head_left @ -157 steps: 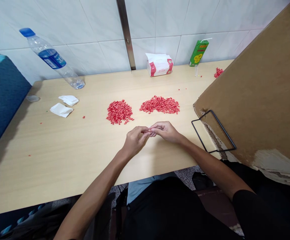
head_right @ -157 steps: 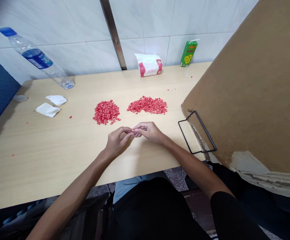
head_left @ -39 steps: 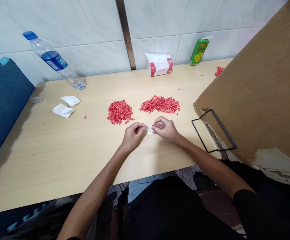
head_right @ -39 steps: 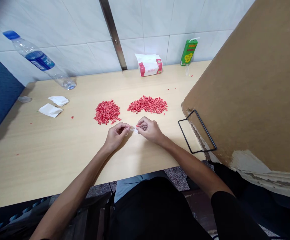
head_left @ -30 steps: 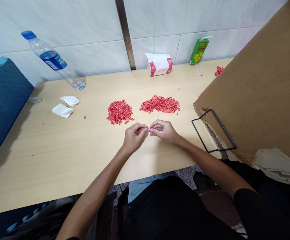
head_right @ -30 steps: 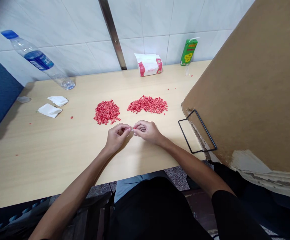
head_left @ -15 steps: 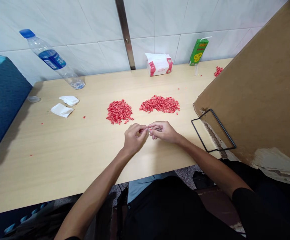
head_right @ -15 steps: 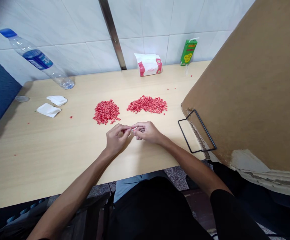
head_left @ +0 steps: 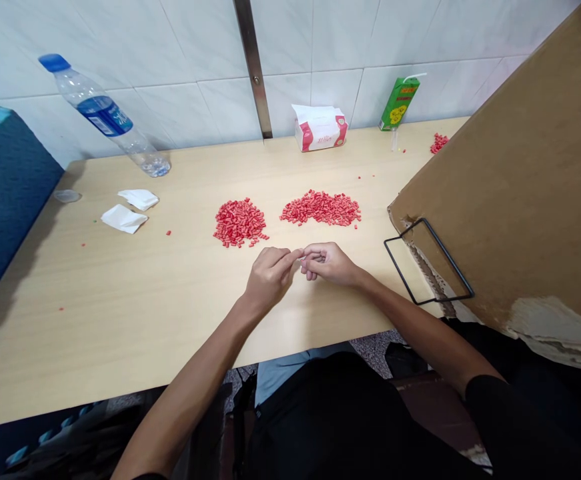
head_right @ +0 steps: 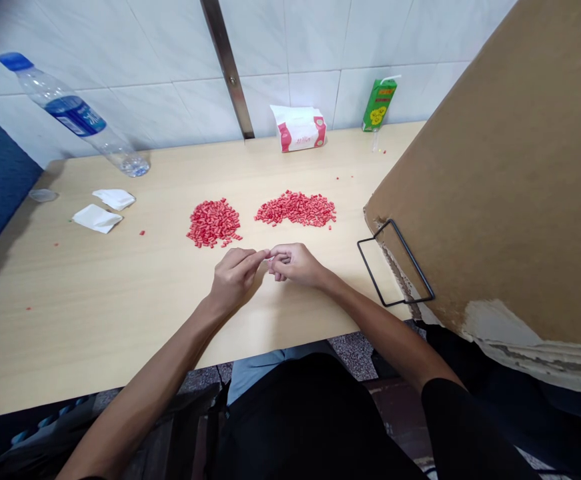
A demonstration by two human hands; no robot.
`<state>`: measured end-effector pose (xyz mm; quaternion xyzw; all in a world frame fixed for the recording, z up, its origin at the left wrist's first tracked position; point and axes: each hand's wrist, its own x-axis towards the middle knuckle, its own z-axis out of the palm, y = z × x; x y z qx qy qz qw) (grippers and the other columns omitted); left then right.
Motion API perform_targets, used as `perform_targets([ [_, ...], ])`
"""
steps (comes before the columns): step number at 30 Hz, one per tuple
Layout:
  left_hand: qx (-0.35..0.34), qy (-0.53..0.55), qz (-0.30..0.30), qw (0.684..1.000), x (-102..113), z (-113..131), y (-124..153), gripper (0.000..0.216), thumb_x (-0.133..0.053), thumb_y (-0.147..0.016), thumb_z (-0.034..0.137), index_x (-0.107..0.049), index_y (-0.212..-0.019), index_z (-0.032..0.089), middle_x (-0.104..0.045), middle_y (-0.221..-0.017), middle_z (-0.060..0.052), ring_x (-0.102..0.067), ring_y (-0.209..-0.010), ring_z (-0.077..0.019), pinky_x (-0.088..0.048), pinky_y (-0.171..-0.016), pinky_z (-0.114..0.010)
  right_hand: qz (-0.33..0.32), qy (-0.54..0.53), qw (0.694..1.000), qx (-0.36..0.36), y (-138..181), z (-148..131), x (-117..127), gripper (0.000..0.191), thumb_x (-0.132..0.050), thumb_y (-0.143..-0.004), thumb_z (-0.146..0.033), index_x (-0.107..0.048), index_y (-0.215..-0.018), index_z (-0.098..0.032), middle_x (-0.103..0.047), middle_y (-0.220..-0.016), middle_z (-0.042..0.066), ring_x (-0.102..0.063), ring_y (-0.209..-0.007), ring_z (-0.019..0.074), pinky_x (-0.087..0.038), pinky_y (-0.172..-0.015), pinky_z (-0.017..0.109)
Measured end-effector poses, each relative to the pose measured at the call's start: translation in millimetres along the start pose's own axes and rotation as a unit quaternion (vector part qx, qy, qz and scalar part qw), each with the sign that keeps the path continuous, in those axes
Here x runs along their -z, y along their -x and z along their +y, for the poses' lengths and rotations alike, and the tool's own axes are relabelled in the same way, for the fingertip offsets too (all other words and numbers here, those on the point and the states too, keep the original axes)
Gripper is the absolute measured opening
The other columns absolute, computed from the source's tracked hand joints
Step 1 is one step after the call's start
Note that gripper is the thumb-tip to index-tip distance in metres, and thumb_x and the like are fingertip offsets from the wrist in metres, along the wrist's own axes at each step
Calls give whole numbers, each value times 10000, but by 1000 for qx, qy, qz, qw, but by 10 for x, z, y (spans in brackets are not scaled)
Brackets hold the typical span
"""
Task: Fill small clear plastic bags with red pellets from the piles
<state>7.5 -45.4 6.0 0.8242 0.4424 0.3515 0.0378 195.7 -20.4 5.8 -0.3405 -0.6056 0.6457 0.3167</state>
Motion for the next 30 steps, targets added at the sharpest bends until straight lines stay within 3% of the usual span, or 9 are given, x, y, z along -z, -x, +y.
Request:
perform_targets([
  [3, -30, -6, -16, 999, 8, -18, 17, 240, -482, -918, 214, -699, -1022, 226, -699, -871, -82, -626, -807, -182, -485, -772, -335, -4, -19, 1000, -2, 3, -31, -3, 213, -640, -780, -337, -645, -872, -145, -654, -658, 5, -616, -541, 114, -509, -526, 246],
  [6, -6, 28, -3, 1000, 8, 14, 15, 199, -511, -902, 216, -701, -962, 214, -713, -885, -81, -647, -837, -188, -496, -798, -336, -2, -42, 999, -3, -7, -34, -9, 266, -678, -759, -378, -626, -876, -145, -662, -667, 9, -630, -535, 125, -511, -517, 256],
  [10, 155, 157, 42, 974, -13, 87, -13, 146, -568, -870, 266, -692, -877, 190, -723, -841, -57, -668, -781, -172, -524, -774, -314, 9, -73, 997, -1, -23, -22, -16, 347, -732, -730, -401, -592, -931, -156, -681, -700, 16, -682, -618, 154, -544, -572, 273],
  [14, 285, 343, 35, 894, -49, 113, -43, 187, -646, -809, 337, -684, -863, 163, -715, -818, -49, -668, -735, -165, -536, -726, -300, 19, -88, 996, -1, -21, -18, -22, 361, -764, -711, -387, -551, -905, -168, -687, -674, 5, -693, -638, 155, -553, -598, 275],
  [20, 307, 434, 41, 846, -56, 124, -73, 220, -726, -738, 382, -694, -781, 169, -686, -846, -55, -631, -809, -173, -514, -773, -312, 18, -91, 996, -13, -10, -38, -54, 369, -782, -687, -406, -550, -833, -159, -697, -671, 14, -699, -650, 156, -561, -616, 283],
  [25, 327, 479, 55, 813, -83, 146, -79, 217, -757, -709, 374, -703, -758, 170, -663, -797, -34, -604, -743, -148, -492, -710, -283, 27, -94, 995, 4, -15, -7, -66, 368, -806, -668, -377, -553, -824, -159, -710, -696, 16, -699, -657, 148, -559, -614, 266],
  [30, 336, 480, 57, 808, -91, 166, -91, 195, -769, -696, 346, -704, -749, 170, -657, -772, -19, -596, -699, -131, -486, -685, -275, 37, -98, 994, 17, -13, 3, -66, 344, -786, -697, -381, -558, -827, -159, -709, -685, 14, -693, -646, 139, -558, -615, 263],
])
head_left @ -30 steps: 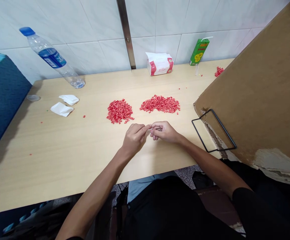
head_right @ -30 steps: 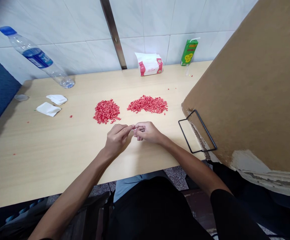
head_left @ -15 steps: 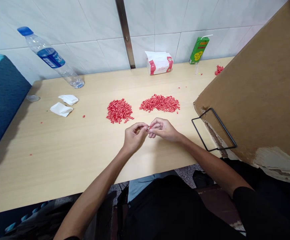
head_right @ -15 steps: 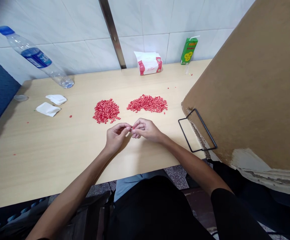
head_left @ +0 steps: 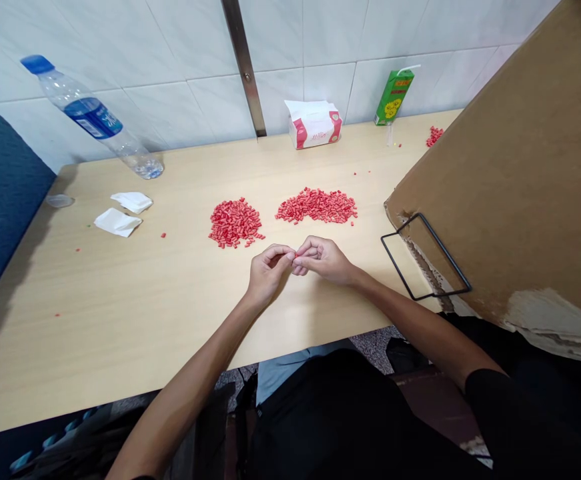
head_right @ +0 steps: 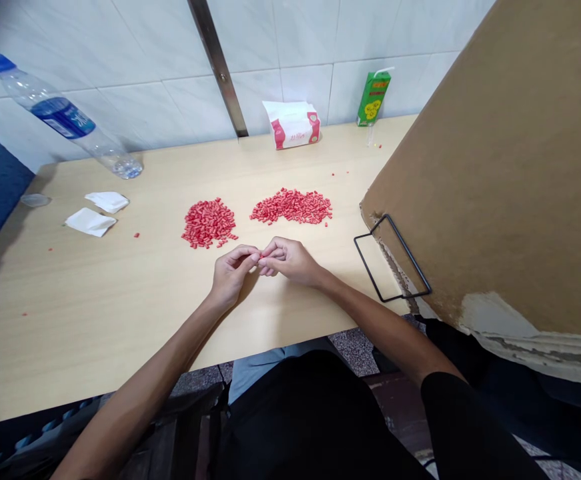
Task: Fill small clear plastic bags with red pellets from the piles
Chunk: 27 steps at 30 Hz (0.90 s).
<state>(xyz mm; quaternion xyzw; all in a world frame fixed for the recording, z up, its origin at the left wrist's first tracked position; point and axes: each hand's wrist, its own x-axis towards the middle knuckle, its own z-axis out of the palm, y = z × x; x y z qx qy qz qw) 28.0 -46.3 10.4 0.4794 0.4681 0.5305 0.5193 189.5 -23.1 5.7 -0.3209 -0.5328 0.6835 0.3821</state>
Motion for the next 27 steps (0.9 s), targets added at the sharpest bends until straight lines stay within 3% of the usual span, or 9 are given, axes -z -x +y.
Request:
perform_targets([
  [9, -34, -89, 2, 995, 39, -40, -2, 175, -707, -750, 327, -709, -813, 164, -698, -808, -44, -634, -742, -158, -506, -717, -292, 14, 5, 1000, 7, -15, 41, 15, 339, -762, -723, -408, -559, -822, -156, -709, -678, 18, -691, -632, 138, -559, -601, 263],
  [15, -94, -190, 23, 977, 55, -70, 19, 202, -686, -784, 331, -735, -906, 178, -727, -893, -62, -667, -847, -183, -515, -789, -309, 31, 4, 999, 27, -17, 43, 9, 322, -752, -737, -402, -567, -829, -155, -715, -695, 22, -697, -643, 139, -559, -599, 260],
  [27, -81, -160, 34, 983, 51, -65, 17, 159, -710, -756, 315, -752, -836, 184, -744, -850, -52, -688, -807, -182, -543, -763, -306, 35, 12, 998, 50, -15, 102, 1, 307, -755, -735, -399, -587, -820, -156, -711, -695, 18, -699, -680, 142, -570, -649, 282],
])
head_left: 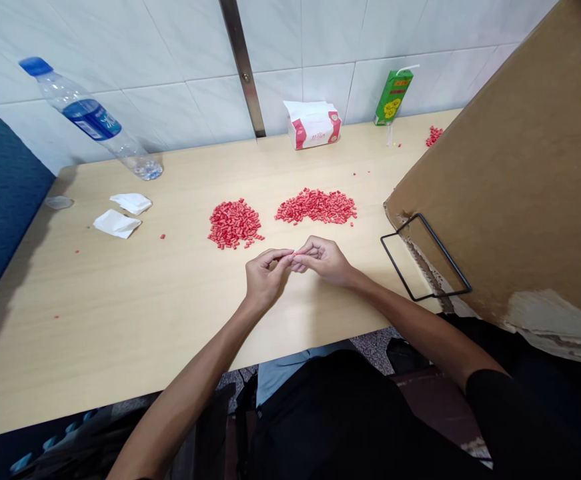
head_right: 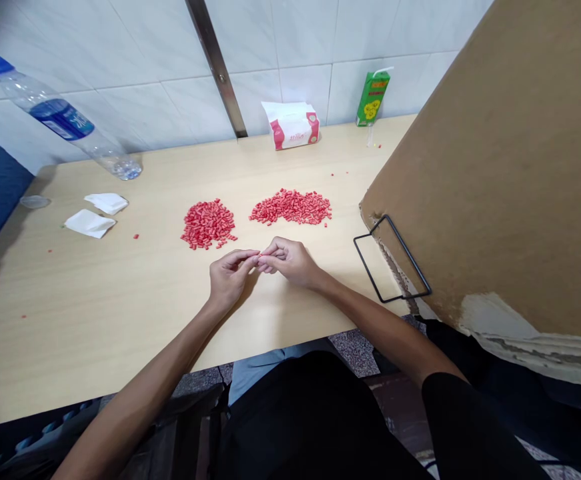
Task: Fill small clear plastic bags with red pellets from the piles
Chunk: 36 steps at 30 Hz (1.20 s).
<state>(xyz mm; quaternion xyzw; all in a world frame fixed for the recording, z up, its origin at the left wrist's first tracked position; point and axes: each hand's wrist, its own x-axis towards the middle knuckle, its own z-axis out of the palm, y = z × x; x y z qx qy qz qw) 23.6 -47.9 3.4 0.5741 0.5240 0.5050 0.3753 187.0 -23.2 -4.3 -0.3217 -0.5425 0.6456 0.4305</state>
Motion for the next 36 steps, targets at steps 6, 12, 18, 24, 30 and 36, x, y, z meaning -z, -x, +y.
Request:
perform_targets([
  [6, 7, 9, -1, 1000, -1, -19, -3, 167, -709, -755, 317, -753, -846, 184, -742, -862, -56, -687, -818, -183, -542, -775, -308, 2, 6, 1000, 6, 2, -5, -7, 313, -753, -734, -412, -584, -805, -159, -714, -718, 22, -699, -686, 140, -577, -675, 295],
  [12, -5, -5, 2, 1000, 3, 6, -7, 173, -704, -757, 325, -756, -843, 183, -743, -849, -57, -686, -805, -180, -542, -763, -308, 1, 7, 1000, 4, 8, 4, -11, 319, -752, -732, -424, -584, -807, -163, -717, -734, 24, -705, -711, 147, -580, -698, 307],
  [18, -20, -23, 2, 1000, 10, 11, -13, 167, -697, -766, 328, -758, -845, 194, -744, -855, -55, -686, -810, -180, -540, -773, -312, 7, 15, 1000, 0, 13, 4, -18, 305, -733, -751, -427, -585, -793, -164, -719, -744, 32, -709, -728, 153, -580, -711, 312],
  [24, -38, -27, 12, 999, 6, 20, -6, 131, -699, -770, 296, -760, -834, 199, -744, -842, -49, -684, -792, -167, -538, -756, -293, 8, 16, 1000, 3, 16, 11, -20, 294, -729, -757, -417, -586, -785, -162, -720, -758, 34, -709, -736, 151, -577, -715, 305],
  [30, -49, -22, 14, 998, 5, 28, -5, 110, -699, -769, 276, -759, -816, 197, -742, -828, -48, -681, -776, -164, -535, -749, -293, 11, 16, 1000, 1, 13, 19, -22, 303, -733, -750, -424, -586, -781, -160, -716, -758, 34, -707, -741, 152, -577, -725, 311],
  [36, -48, -38, 10, 998, 0, 34, -11, 123, -678, -781, 298, -753, -795, 201, -742, -828, -51, -678, -780, -175, -537, -758, -317, 17, 17, 1000, 1, 13, 45, -22, 307, -735, -746, -431, -589, -786, -164, -715, -757, 32, -709, -742, 156, -579, -735, 318],
])
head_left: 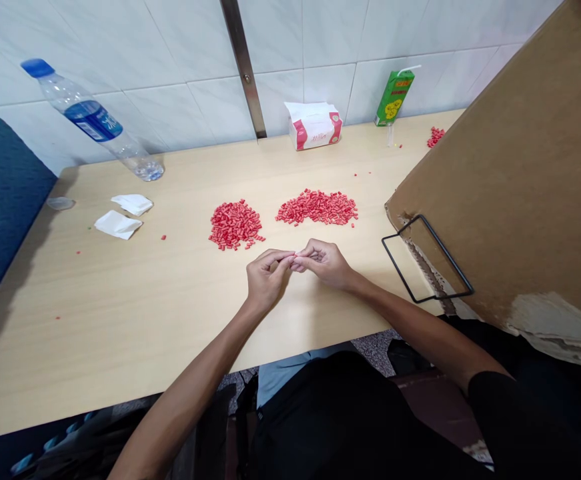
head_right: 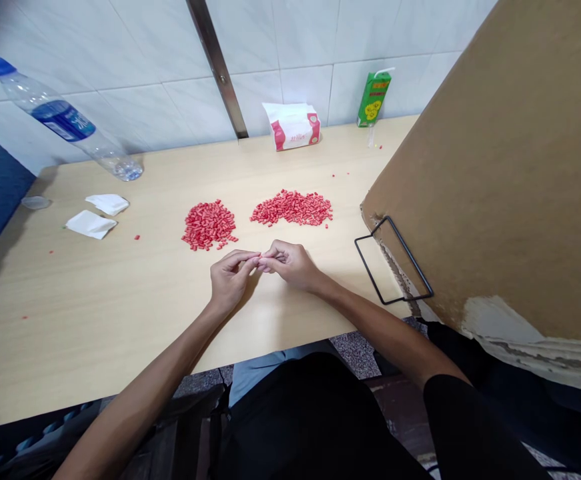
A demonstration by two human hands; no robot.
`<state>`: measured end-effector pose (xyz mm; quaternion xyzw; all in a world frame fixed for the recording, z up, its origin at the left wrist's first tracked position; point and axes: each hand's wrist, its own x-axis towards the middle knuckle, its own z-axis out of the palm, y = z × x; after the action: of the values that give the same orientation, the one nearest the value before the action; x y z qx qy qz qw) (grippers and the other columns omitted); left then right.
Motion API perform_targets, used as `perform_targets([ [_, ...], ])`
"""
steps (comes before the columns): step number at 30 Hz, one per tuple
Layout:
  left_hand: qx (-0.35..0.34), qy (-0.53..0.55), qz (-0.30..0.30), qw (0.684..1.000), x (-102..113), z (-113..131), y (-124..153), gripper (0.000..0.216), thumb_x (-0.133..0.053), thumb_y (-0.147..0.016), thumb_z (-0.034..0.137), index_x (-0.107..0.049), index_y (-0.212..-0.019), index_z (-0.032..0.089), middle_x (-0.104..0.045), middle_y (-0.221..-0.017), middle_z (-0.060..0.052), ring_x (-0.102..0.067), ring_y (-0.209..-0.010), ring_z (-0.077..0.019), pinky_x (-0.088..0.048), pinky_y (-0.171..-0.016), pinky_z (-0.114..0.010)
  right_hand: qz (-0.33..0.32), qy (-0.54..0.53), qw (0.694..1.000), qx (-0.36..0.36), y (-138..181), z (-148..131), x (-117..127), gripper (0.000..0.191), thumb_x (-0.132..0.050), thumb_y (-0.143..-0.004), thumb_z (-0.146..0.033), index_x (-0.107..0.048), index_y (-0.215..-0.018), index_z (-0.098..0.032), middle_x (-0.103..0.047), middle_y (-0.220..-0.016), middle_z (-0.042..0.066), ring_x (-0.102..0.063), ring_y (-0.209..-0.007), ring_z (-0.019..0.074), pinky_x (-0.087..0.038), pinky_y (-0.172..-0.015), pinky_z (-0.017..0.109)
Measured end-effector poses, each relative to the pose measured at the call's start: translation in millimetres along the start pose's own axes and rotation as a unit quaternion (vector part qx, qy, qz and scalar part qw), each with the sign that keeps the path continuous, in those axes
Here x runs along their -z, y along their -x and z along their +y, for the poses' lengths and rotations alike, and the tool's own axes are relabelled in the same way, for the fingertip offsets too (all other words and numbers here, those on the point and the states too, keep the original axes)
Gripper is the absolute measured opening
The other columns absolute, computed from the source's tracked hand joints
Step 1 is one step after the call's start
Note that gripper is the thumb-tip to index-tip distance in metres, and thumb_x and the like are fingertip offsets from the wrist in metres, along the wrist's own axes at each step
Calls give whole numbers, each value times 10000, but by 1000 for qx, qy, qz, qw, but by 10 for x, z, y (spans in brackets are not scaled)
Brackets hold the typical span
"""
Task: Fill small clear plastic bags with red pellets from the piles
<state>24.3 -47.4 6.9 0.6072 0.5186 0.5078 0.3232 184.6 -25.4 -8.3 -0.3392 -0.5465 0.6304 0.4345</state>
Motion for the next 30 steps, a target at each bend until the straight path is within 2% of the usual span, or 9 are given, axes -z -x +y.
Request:
perform_targets([
  [12, -15, -5, -32, 999, 28, -36, 1, 165, -673, -802, 319, -736, -904, 205, -730, -887, -53, -668, -820, -174, -528, -776, -307, -33, -19, 999, -20, -24, -84, 26, 362, -732, -739, -475, -569, -831, -165, -717, -723, 35, -703, -702, 155, -566, -659, 296],
  [16, -20, -27, -42, 999, 49, -41, -31, 123, -666, -801, 301, -730, -825, 199, -722, -824, -41, -656, -774, -166, -521, -757, -298, -52, -23, 998, -40, -33, -101, 35, 385, -718, -749, -485, -533, -887, -177, -713, -737, 33, -701, -707, 165, -563, -668, 311],
  [18, -21, -59, -19, 998, 100, -71, -87, 125, -655, -804, 304, -721, -810, 198, -717, -821, -38, -651, -780, -171, -516, -771, -303, -9, 16, 999, -28, -44, -116, 75, 384, -687, -769, -505, -519, -915, -192, -698, -738, 24, -679, -673, 159, -548, -642, 300],
  [20, -26, -102, 31, 994, 187, -125, -173, 140, -635, -817, 312, -717, -831, 200, -715, -845, -38, -647, -816, -178, -507, -803, -309, 81, 125, 989, 8, -51, -164, 154, 341, -611, -819, -526, -529, -878, -201, -672, -734, 25, -633, -630, 146, -514, -612, 284],
  [22, -28, -146, 77, 986, 295, -189, -266, 172, -607, -835, 313, -713, -910, 200, -712, -897, -45, -644, -846, -186, -497, -825, -314, 178, 304, 935, 37, -51, -247, 265, 298, -530, -876, -489, -545, -805, -201, -655, -737, 45, -602, -661, 158, -482, -655, 296],
  [24, -43, -191, 112, 974, 392, -239, -335, 254, -596, -837, 291, -686, -1057, 201, -693, -1011, -68, -627, -943, -209, -474, -874, -336, 239, 463, 853, 34, -46, -342, 387, 263, -449, -923, -406, -568, -820, -195, -663, -833, 75, -606, -785, 200, -456, -750, 335],
  [26, -71, -243, 121, 960, 442, -256, -355, 233, -589, -836, 278, -697, -1028, 201, -685, -1014, -78, -596, -996, -240, -431, -934, -388, 275, 562, 780, 12, -42, -415, 499, 224, -416, -933, -333, -579, -917, -181, -650, -975, 118, -590, -935, 249, -433, -817, 369],
  [28, -93, -280, 76, 953, 429, -234, -323, 163, -587, -840, 285, -721, -899, 214, -692, -914, -68, -582, -948, -251, -405, -931, -419, 283, 625, 727, -20, -46, -441, 591, 216, -433, -918, -289, -565, -1016, -149, -622, -1053, 163, -566, -1012, 292, -410, -869, 412],
  [30, -113, -292, -16, 949, 370, -192, -262, 149, -609, -834, 318, -724, -855, 225, -687, -868, -60, -571, -897, -244, -401, -897, -413, 277, 656, 700, -49, -57, -421, 662, 244, -430, -910, -237, -539, -1093, -117, -606, -1087, 191, -559, -1036, 316, -398, -890, 442],
])
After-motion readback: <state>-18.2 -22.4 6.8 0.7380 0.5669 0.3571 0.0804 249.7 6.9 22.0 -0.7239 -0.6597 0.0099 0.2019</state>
